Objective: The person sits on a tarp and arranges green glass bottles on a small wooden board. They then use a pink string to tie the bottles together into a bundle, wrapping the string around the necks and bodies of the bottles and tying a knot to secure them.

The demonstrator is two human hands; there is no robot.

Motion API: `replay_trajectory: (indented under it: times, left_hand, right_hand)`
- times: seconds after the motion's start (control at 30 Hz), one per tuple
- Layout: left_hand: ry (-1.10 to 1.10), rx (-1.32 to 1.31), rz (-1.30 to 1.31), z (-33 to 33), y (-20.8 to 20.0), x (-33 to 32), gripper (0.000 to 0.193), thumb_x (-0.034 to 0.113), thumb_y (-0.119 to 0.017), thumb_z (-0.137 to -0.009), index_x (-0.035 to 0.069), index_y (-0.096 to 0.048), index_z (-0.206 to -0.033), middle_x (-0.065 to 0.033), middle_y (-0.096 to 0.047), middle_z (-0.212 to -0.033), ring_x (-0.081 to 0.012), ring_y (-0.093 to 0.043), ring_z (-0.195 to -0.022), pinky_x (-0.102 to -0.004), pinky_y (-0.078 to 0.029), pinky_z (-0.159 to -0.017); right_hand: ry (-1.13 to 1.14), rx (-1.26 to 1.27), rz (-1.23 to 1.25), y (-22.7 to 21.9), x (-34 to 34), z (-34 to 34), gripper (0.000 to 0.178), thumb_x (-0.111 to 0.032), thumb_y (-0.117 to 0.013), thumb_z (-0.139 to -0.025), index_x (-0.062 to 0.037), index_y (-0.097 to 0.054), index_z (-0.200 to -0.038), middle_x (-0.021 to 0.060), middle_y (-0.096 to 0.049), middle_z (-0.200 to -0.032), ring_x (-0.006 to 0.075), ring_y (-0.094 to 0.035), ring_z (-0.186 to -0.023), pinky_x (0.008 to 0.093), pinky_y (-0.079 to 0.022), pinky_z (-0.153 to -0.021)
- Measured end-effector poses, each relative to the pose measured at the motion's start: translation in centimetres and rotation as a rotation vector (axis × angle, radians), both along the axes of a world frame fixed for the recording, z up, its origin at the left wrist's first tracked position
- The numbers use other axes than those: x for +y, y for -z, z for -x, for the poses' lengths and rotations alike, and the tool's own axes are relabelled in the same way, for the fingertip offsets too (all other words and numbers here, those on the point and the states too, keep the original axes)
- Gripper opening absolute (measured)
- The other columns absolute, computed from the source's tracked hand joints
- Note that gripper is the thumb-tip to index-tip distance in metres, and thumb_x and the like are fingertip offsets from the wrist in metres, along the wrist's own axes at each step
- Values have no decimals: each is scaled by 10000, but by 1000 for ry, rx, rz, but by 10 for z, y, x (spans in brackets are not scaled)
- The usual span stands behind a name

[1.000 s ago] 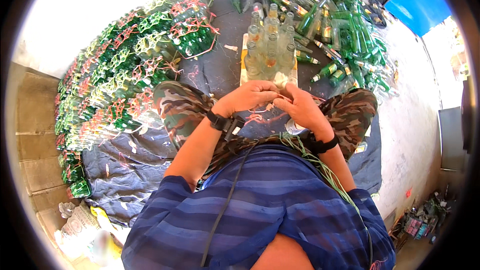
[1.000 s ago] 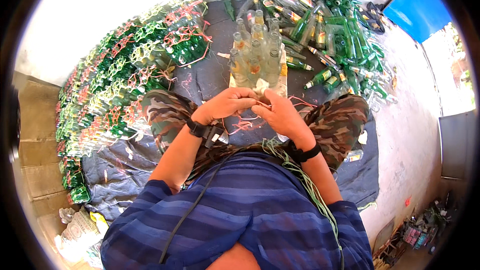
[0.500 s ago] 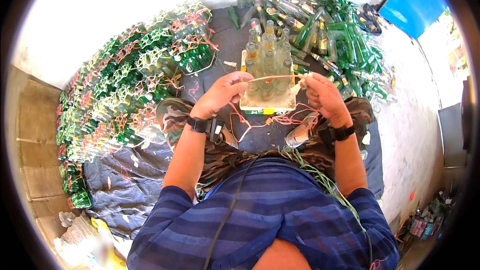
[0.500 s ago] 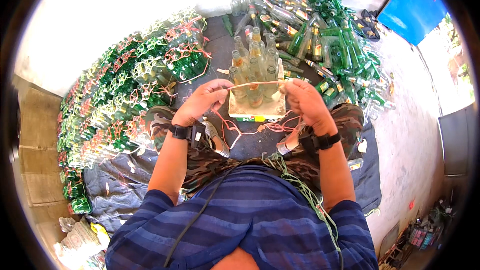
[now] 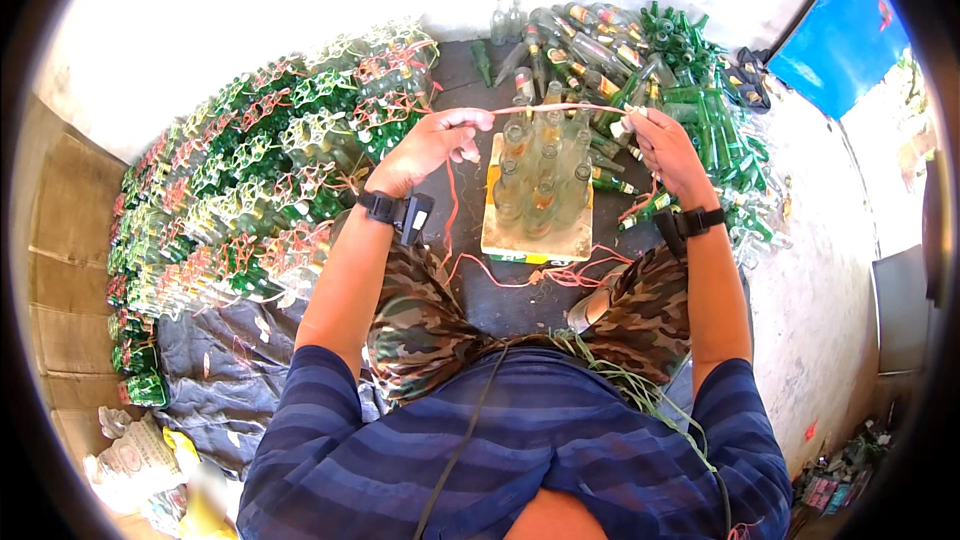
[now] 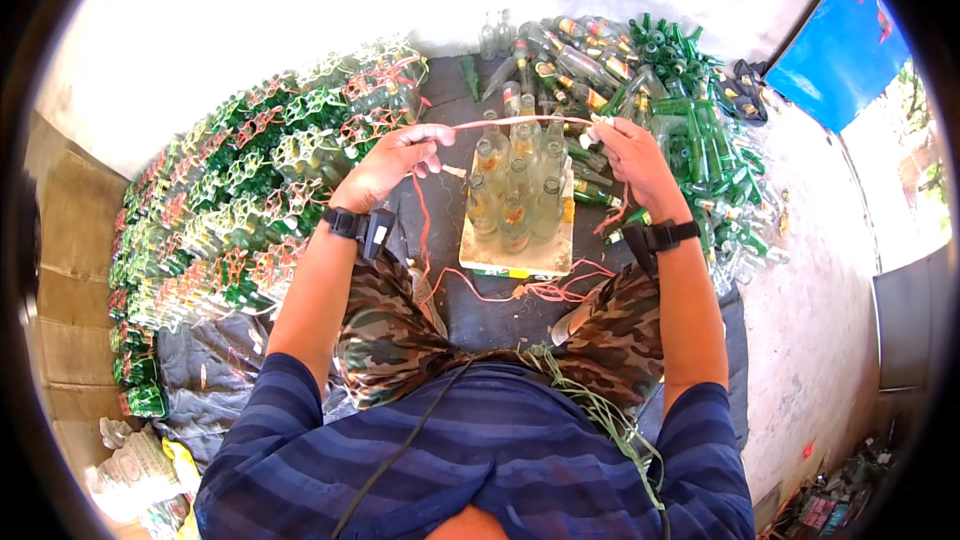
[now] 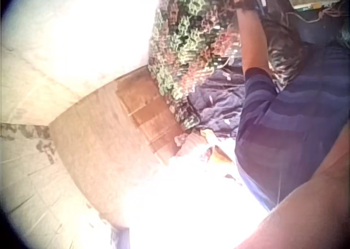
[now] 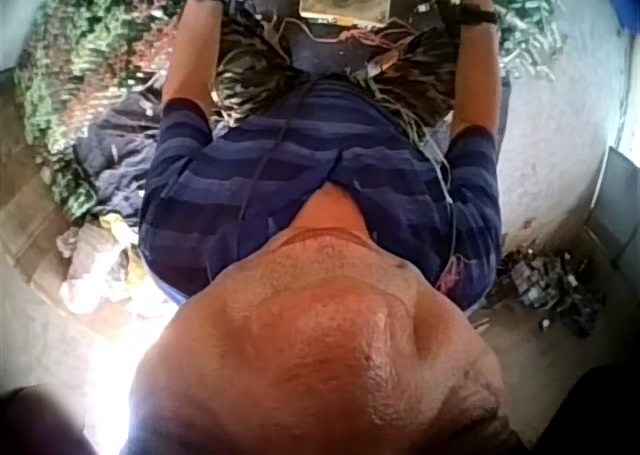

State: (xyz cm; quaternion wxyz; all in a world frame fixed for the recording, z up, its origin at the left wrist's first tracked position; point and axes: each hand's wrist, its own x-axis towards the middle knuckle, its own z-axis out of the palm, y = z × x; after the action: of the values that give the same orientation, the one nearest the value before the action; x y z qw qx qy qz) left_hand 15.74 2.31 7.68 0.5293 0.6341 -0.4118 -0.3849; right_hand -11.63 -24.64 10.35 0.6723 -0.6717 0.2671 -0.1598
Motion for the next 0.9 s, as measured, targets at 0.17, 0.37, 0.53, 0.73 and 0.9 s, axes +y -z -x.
replay_trajectory:
  times: [0.17,0.37,0.53,0.73,0.9]
  left_hand:
    - [-64,20,44,-25,20,-43,330,93,-532,-1007,71,-639,-1319,29,-652,-1148,-61,-611,-783,-226,-480,-690]
    - [-149,80,22,-62,62,-101,388,73,-516,-982,61,-618,-1357,-3,-655,-1234,-56,-552,-645,-224,-448,-582]
    - [-124,58,-98,-89,99,-138,395,76,-515,-980,52,-611,-1363,4,-660,-1211,-63,-538,-628,-229,-429,-551]
    - [-101,114,-209,-96,122,-159,410,93,-523,-969,51,-605,-1369,-23,-655,-1254,-73,-549,-625,-240,-435,-548]
    - [-51,117,-290,-100,152,-175,438,85,-529,-937,43,-610,-1365,-46,-666,-1267,-85,-555,-616,-251,-447,-551]
  right_hand:
    - [61,-40,-15,24,-35,-34,204,-279,-621,-1019,-136,-594,-876,-125,-381,-641,-11,-290,-480,206,-191,-426]
    - [133,-8,-53,56,-60,-72,246,-326,-562,-1052,-99,-633,-990,-112,-360,-640,-1,-275,-477,208,-184,-433]
    - [246,132,248,103,-100,-96,324,-317,-593,-1009,-21,-626,-882,-12,-508,-681,111,-405,-638,304,-347,-595]
    - [145,416,585,144,-115,-116,344,-315,-582,-981,26,-617,-961,220,-635,-847,350,-629,-810,438,-480,-745]
    - [-168,524,995,176,-126,-115,291,-248,-536,-974,8,-674,-967,236,-681,-977,434,-640,-969,527,-502,-836]
